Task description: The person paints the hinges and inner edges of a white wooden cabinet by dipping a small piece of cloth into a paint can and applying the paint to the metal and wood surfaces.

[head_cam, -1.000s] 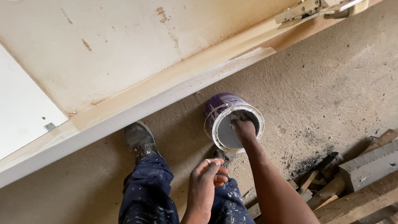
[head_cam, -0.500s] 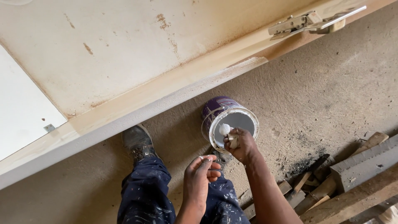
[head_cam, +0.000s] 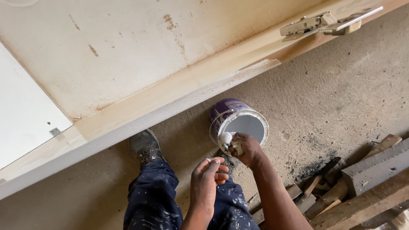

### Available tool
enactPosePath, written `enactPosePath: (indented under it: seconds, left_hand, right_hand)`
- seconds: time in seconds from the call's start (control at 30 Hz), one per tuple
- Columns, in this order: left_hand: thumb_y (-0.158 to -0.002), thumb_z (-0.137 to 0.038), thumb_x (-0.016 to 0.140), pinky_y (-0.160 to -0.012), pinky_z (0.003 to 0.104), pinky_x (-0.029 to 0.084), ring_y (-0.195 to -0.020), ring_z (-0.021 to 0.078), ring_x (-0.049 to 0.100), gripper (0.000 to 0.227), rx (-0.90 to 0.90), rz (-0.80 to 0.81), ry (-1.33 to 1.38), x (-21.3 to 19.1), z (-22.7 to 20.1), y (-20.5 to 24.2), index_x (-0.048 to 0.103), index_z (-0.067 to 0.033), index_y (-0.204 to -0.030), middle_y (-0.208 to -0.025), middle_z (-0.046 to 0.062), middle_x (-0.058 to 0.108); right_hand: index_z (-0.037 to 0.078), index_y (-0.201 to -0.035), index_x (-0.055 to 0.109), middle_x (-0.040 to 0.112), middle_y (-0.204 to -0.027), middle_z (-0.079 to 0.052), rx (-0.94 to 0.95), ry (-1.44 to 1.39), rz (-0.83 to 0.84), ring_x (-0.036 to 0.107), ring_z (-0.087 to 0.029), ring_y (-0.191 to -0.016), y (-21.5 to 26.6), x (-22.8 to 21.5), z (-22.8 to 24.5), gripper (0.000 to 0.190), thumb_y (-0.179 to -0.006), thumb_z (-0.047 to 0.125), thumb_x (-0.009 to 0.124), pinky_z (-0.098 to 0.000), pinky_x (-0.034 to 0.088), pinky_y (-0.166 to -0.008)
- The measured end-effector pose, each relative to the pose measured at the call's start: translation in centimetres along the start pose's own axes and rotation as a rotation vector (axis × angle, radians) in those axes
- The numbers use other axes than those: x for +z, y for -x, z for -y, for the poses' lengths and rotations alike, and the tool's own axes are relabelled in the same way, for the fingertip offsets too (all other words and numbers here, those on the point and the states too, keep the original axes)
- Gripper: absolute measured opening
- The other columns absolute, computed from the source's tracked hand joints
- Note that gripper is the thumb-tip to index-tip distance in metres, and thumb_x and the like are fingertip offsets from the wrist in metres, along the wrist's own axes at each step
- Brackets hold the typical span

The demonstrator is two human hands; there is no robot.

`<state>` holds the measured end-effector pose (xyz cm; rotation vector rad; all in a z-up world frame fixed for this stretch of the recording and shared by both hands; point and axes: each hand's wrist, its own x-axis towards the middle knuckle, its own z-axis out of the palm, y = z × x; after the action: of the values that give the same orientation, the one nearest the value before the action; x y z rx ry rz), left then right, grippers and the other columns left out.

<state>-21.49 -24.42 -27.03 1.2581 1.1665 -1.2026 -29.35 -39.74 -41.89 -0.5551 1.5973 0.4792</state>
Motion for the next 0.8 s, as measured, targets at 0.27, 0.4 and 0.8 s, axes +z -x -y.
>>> enactPosePath:
  seconds: [0.27, 0.4, 0.8]
  left_hand:
    - [-0.097, -0.018, 0.056, -0.060, 0.026, 0.051, -0.064, 0.0180, 0.066, 0.031, 0.015, -0.007, 0.009, -0.1, -0.3, 0.0, 0.077, 0.0016, -0.109, -0.085, 0.015, 0.076]
    - [-0.097, -0.018, 0.056, -0.059, 0.025, 0.050, -0.063, 0.0174, 0.066, 0.031, 0.022, -0.001, 0.018, -0.3, -0.1, -0.2, 0.077, 0.0016, -0.109, -0.083, 0.014, 0.075]
    - [-0.097, -0.019, 0.055, -0.063, 0.025, 0.051, -0.065, 0.0173, 0.067, 0.033, 0.011, 0.000, 0.002, -0.4, -0.4, 0.2, 0.077, 0.0004, -0.110, -0.085, 0.014, 0.076]
  right_hand:
    - [0.004, -0.088, 0.056, 0.056, -0.077, -0.013, -0.032, 0.067, -0.036, 0.047, -0.020, -0.060, 0.4, -0.1, 1.4, 0.012, -0.094, 0.015, 0.055, -0.0283, 0.036, -0.049]
    - [-0.013, -0.100, 0.069, 0.072, -0.096, -0.025, -0.171, 0.209, -0.147, 0.058, -0.024, -0.070, 3.9, 2.1, 2.7, 0.021, -0.087, 0.003, 0.064, -0.0300, 0.044, -0.055]
    - [0.005, -0.100, 0.067, 0.077, -0.089, -0.011, -0.336, 0.417, -0.379, 0.062, -0.016, -0.069, 6.4, 4.0, 0.3, 0.014, -0.089, 0.009, 0.074, -0.0286, 0.050, -0.059]
